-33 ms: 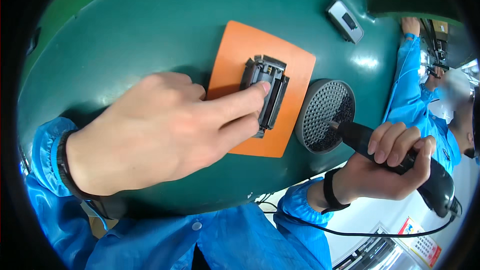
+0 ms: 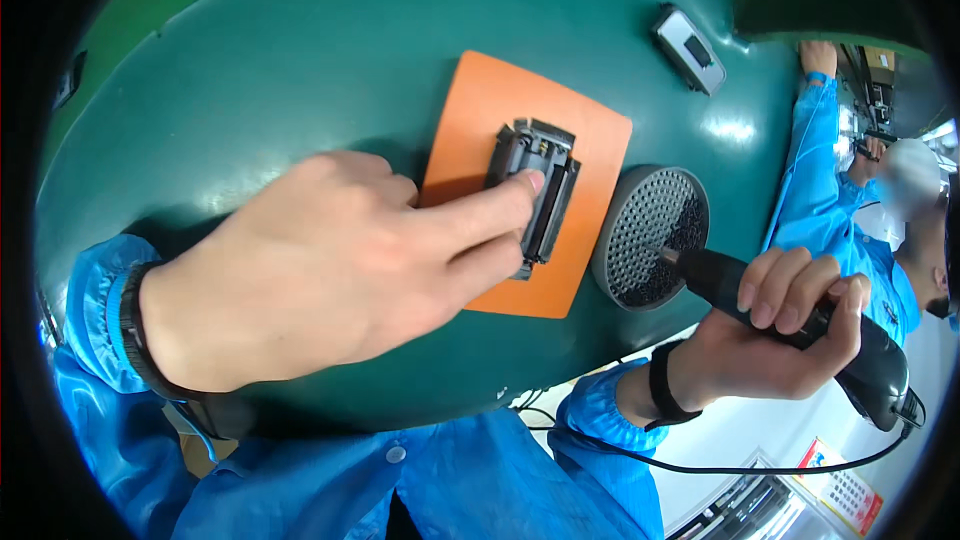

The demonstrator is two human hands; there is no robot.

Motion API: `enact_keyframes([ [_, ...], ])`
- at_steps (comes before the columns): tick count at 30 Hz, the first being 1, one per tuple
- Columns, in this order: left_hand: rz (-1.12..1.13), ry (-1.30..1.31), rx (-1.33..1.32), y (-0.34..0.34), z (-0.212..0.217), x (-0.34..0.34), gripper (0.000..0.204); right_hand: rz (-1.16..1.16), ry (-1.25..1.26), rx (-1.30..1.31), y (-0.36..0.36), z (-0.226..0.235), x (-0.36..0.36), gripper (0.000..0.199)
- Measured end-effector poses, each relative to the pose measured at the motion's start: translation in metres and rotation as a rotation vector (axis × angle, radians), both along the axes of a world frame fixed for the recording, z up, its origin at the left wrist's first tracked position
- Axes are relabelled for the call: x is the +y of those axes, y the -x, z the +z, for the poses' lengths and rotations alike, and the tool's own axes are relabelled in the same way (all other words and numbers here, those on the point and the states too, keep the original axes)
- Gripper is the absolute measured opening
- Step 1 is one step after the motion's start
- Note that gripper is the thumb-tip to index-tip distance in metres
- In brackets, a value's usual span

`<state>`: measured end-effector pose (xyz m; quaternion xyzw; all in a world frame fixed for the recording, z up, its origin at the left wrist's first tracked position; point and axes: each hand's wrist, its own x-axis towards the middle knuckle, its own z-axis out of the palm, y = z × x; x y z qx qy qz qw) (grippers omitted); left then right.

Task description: Assembling small plastic components by driving screws into housings using an electric screwdriver.

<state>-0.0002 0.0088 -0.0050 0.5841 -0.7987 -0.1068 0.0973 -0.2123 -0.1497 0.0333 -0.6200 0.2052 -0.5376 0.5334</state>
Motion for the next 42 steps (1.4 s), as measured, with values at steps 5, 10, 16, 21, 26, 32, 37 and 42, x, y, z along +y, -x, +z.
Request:
enact_keyframes([
  [5, 0.006, 0.073, -0.082, 0.003, 0.002, 0.003, 0.031, -0.097, 0.093, -0.080, -0.015, 0.031, 0.004, 0.021],
  [10, -0.008, 0.114, 0.049, 0.004, -0.003, 0.001, 0.030, 0.214, 0.069, -0.025, -0.048, 0.037, 0.016, 0.015],
  [16, -0.005, 0.109, 0.025, 0.002, -0.004, 0.002, 0.030, 0.247, 0.003, -0.065, -0.083, 0.012, 0.024, 0.016],
  [21, 0.003, 0.115, 0.007, 0.003, -0.004, 0.001, 0.026, 0.238, -0.009, -0.044, -0.086, 0.005, 0.021, 0.017],
  [26, -0.006, 0.091, -0.027, 0.002, -0.004, 0.000, 0.025, 0.239, -0.011, 0.009, -0.089, 0.007, 0.020, 0.019],
  [32, 0.016, 0.131, -0.018, 0.005, -0.006, 0.001, 0.024, 0.233, 0.012, 0.033, -0.085, 0.006, 0.022, 0.021],
  [37, 0.002, 0.093, -0.005, 0.005, -0.006, 0.001, 0.026, 0.268, -0.034, 0.033, -0.086, 0.006, 0.023, 0.021],
  [42, -0.018, 0.059, -0.031, 0.002, -0.004, 0.001, 0.027, 0.235, 0.082, 0.085, -0.094, 0.001, 0.025, 0.021],
])
